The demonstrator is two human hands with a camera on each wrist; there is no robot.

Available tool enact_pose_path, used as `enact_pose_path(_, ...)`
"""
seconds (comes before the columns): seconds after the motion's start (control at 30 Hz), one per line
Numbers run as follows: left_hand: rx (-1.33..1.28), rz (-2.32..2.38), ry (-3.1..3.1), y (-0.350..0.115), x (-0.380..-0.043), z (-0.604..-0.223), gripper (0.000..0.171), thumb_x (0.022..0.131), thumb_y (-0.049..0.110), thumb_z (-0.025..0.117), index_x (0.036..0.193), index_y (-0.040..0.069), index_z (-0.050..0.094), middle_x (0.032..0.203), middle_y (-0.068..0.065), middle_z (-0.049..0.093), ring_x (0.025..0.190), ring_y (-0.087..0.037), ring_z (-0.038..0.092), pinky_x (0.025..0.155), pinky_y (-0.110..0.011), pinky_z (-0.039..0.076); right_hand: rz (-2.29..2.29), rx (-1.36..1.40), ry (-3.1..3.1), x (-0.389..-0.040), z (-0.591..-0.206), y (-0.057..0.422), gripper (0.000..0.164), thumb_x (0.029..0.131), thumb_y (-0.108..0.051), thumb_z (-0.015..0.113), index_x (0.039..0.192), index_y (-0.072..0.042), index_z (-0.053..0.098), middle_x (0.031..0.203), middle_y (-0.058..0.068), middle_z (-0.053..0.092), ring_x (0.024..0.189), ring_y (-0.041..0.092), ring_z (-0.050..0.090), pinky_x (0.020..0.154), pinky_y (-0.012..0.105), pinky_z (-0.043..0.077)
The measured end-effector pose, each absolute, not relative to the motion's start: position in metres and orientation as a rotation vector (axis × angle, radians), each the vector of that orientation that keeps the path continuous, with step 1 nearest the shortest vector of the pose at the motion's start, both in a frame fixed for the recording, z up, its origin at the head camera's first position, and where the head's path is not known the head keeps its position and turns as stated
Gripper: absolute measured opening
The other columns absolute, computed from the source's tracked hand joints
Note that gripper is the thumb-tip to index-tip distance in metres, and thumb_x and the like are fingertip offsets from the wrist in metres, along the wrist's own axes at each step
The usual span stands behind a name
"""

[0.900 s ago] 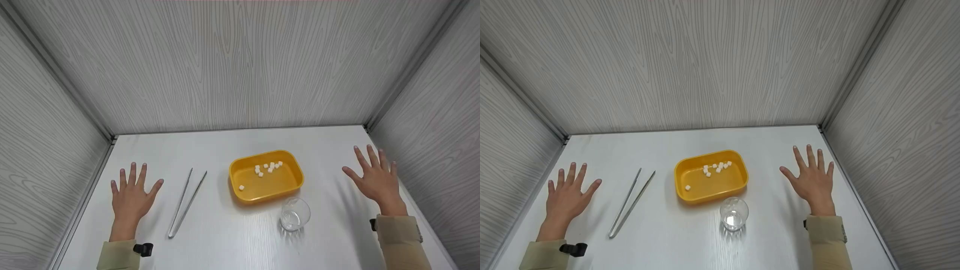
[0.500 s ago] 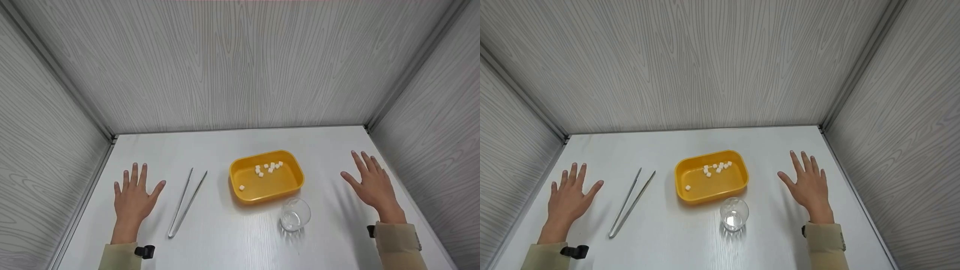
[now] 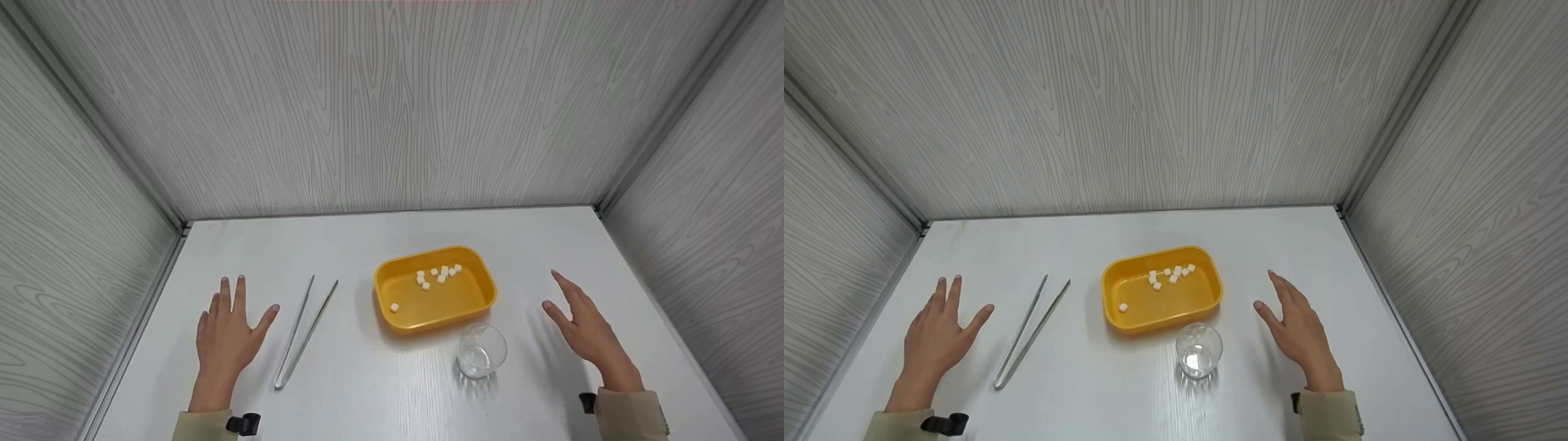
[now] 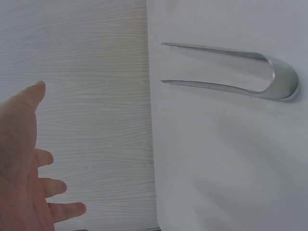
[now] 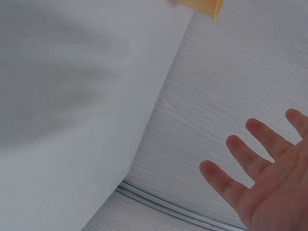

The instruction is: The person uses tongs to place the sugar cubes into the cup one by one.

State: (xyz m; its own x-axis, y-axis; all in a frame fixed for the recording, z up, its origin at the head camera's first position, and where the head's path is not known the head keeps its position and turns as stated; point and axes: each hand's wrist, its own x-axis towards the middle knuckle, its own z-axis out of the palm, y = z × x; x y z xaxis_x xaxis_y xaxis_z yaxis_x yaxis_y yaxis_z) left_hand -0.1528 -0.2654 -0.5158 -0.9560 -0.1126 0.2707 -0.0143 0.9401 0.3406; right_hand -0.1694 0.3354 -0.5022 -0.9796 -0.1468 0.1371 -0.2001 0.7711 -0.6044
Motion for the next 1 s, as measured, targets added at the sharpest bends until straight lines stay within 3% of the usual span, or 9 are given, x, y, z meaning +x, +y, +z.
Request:
enact_pose_path(0.27,0.093,-0.531,-2.828,-0.256,-0.149,-0.523,0.093,0.092,0.063,0.053,0.153,-0.001,0.025,0.149,-0.033,0.030,0.129,-0.053,0.038,0.101,-0.065,0.031,1.151,0.275,-2.890,-0.158,-0.523,0.324,0.060,0.104,-0.041,0.045,0.156,-0.017,0.027,0.154,0.020,0.032,0.141,0.043,0.026,0.104,0.067,0.024)
enact_pose_path(0.53,0.113,-0.563,-2.918,-0.250,-0.149,-0.531,0.099,0.090,0.070,0.048,0.153,-0.001,0.022,0.147,-0.033,0.033,0.122,-0.054,0.044,0.091,-0.066,0.039,1.321,0.273,-2.947,-0.149,-0.543,0.308,0.061,0.102,-0.042,0.050,0.154,-0.017,0.032,0.150,0.017,0.039,0.137,0.039,0.034,0.104,0.066,0.027)
enact_pose_path(0.8,0.099,-0.581,-2.957,-0.244,-0.147,-0.541,0.101,0.090,0.066,0.053,0.152,-0.006,0.020,0.140,-0.035,0.042,0.112,-0.050,0.053,0.084,-0.059,0.046,1.442,0.306,-2.971,-0.145,-0.546,0.298,0.057,0.102,-0.034,0.053,0.153,-0.015,0.034,0.147,0.018,0.043,0.134,0.039,0.039,0.105,0.062,0.030)
enact_pose_path(1.0,0.089,-0.591,-2.979,-0.240,-0.147,-0.547,0.101,0.090,0.067,0.052,0.152,-0.007,0.020,0.138,-0.034,0.043,0.113,-0.049,0.053,0.084,-0.058,0.047,1.470,0.406,-2.969,-0.141,-0.552,0.293,0.068,0.094,-0.028,0.066,0.153,-0.013,0.033,0.146,0.018,0.045,0.132,0.040,0.042,0.102,0.061,0.034)
